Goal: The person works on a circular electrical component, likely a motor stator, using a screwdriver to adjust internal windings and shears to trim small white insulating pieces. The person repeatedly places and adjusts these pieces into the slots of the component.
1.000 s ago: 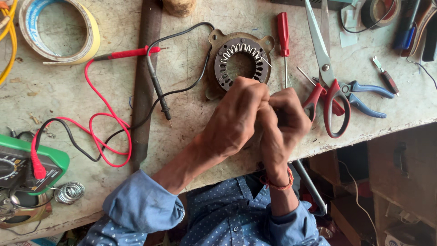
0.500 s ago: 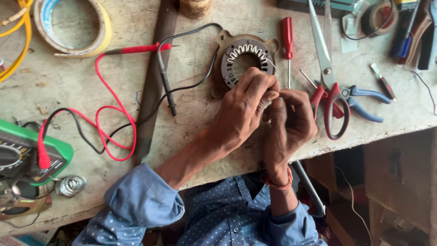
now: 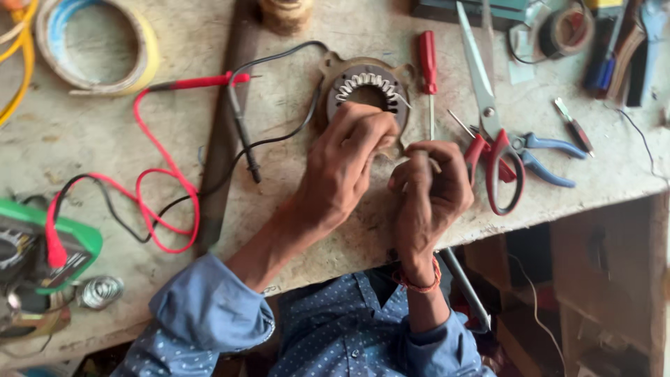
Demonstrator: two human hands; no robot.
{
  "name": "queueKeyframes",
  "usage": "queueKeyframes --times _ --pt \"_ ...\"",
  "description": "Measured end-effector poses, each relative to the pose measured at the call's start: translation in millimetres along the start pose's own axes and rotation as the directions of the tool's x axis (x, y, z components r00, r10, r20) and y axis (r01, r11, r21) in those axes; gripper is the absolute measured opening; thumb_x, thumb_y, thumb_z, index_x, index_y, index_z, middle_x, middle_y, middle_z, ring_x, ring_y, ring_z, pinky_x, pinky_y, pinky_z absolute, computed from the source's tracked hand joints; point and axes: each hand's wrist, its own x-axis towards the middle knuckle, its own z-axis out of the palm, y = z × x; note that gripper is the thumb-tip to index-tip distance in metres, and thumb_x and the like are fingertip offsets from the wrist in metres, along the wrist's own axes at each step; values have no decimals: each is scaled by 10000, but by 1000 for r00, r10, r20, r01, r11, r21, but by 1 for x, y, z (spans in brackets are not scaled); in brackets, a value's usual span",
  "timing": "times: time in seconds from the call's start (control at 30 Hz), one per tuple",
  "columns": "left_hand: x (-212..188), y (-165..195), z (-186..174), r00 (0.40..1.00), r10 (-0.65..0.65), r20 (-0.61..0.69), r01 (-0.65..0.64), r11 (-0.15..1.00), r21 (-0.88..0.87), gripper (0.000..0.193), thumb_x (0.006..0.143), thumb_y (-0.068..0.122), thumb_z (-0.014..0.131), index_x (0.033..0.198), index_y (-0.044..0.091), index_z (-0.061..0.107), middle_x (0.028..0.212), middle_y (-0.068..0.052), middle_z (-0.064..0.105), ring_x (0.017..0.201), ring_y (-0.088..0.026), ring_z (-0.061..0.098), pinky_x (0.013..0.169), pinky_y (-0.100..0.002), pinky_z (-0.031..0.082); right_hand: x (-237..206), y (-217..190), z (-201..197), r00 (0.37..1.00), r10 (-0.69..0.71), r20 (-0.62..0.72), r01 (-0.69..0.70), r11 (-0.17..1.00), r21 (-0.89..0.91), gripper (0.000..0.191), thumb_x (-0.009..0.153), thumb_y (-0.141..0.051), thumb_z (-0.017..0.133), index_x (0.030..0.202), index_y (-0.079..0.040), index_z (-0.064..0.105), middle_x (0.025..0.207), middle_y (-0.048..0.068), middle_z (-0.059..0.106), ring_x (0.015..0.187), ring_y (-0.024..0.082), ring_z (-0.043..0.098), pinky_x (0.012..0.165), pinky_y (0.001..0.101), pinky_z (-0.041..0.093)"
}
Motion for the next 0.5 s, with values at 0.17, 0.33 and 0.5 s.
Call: queueKeyframes --times 0.17,0.33,0.5 --pt "-1 2 6 987 -41 156 53 996 -76 374 1016 -150 490 1306 64 591 1216 -110 618 1060 -226 695 903 -256 613 0 0 6 992 -128 17 129 988 -80 146 1105 -39 628 1227 34 597 939 78 681 791 104 647 709 221 510" --pt "11 5 4 990 -129 50 134 983 -122 268 1060 -12 597 1304 98 601 1180 -56 658 1040 -182 713 853 -265 634 7 0 1 995 -93 -17 90 987 -129 140 1083 3 640 1215 40 612 974 87 685 811 115 647 730 243 529" --pt "21 13 -2 968 -242 66 249 961 -121 181 1037 75 658 1214 92 625 1126 -77 657 969 -178 728 809 -309 620 14 -3 1 996 -88 11 89 993 -77 148 1072 -1 641 1209 30 595 987 68 679 833 111 661 757 252 557"
